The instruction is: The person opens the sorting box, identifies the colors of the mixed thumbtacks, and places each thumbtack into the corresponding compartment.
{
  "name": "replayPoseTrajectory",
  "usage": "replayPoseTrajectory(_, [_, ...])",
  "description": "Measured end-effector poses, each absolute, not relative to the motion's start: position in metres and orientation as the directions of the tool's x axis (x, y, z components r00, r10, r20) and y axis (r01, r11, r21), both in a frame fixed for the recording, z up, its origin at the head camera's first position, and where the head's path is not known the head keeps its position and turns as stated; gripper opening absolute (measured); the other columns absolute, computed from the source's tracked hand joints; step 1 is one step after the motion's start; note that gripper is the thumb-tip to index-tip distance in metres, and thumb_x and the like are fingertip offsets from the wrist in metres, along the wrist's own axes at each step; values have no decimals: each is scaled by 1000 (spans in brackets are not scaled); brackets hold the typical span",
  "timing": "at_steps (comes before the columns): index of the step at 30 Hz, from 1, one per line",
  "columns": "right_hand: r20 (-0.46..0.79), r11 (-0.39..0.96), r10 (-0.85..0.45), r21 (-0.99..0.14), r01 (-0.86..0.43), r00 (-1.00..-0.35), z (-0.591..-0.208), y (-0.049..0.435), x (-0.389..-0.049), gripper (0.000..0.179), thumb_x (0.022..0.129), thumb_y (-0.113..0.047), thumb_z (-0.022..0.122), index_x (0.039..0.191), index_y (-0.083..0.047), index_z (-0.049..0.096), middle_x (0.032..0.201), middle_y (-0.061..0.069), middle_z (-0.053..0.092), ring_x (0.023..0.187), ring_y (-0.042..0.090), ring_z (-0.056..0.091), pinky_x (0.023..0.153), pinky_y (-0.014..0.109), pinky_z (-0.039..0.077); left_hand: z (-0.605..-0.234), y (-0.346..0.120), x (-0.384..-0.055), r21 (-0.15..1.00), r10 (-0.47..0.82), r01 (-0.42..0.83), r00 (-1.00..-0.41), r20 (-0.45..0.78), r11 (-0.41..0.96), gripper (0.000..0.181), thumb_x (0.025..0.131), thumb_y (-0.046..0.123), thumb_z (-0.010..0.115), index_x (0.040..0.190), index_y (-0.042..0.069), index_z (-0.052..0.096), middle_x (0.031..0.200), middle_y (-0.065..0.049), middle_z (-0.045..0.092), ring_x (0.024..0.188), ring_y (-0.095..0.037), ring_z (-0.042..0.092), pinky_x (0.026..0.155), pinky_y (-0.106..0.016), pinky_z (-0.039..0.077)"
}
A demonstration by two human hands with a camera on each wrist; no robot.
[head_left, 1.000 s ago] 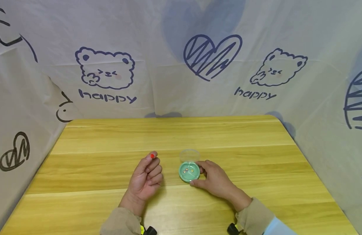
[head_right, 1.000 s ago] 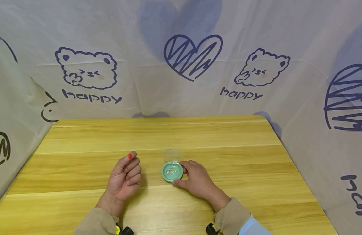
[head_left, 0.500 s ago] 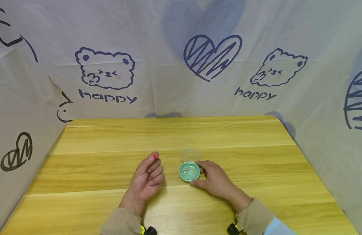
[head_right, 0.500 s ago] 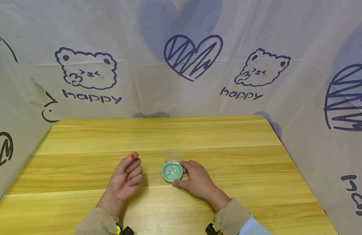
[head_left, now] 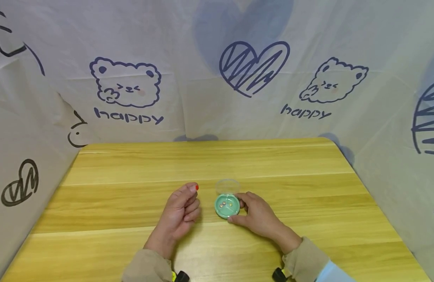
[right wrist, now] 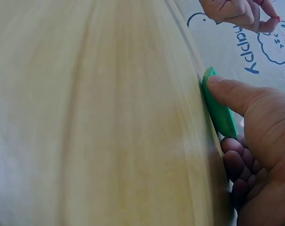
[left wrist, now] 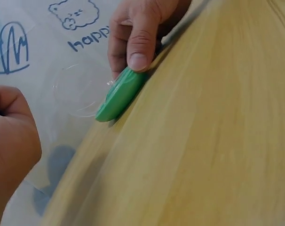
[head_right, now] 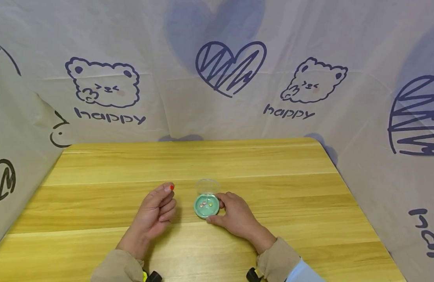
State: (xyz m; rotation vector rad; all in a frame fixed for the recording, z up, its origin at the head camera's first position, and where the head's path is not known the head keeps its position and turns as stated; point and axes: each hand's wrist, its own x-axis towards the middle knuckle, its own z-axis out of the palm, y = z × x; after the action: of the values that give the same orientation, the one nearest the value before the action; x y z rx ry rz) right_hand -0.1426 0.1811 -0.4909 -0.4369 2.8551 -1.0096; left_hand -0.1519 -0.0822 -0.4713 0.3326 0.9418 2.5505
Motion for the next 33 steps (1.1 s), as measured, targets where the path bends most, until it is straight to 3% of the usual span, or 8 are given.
replayPoseTrajectory(7, [29, 744, -289, -622, -244, -957, -491, 181, -143, 76, 82, -45, 90, 139, -3, 64, 93, -5, 56, 83, 11, 50, 73, 26, 44, -466, -70, -153, 870, 339, -227, -938, -75, -437, 12, 108, 12, 58, 100, 10, 66, 57, 12, 37, 44, -1, 29, 42, -17, 23])
replayPoseTrajectory(14, [41, 741, -292, -622, -253, -956, -493, 183, -143, 73, 83, -47, 89, 137, -5, 65, 93, -5, 57, 82, 11, 49, 71, 26, 43, -456, -54, -156, 995, 331, -97, -938, -104, 37, 24, 103, 18, 68, 110, -4, 69, 65, 6, 47, 54, -8, 37, 51, -21, 32])
replayPoseTrajectory(22, [40, 738, -300, -623, -259, -953, -492, 182, -144, 70, 84, -47, 88, 137, -7, 66, 93, -5, 57, 81, 11, 49, 71, 26, 42, -443, -44, -161, 910, 431, 157, -902, -27, 385, 12, 103, 26, 69, 103, 17, 75, 62, 5, 44, 53, -11, 38, 49, -21, 32])
replayPoseTrajectory(33, [52, 746, -300, -610, -269, -952, -494, 182, -143, 66, 85, -44, 88, 137, -9, 66, 92, -7, 55, 81, 11, 49, 70, 26, 42, -441, -34, -166, 720, 500, 341, -866, -10, 605, 12, 104, 23, 65, 98, 15, 73, 59, 9, 47, 51, -7, 40, 48, -21, 32])
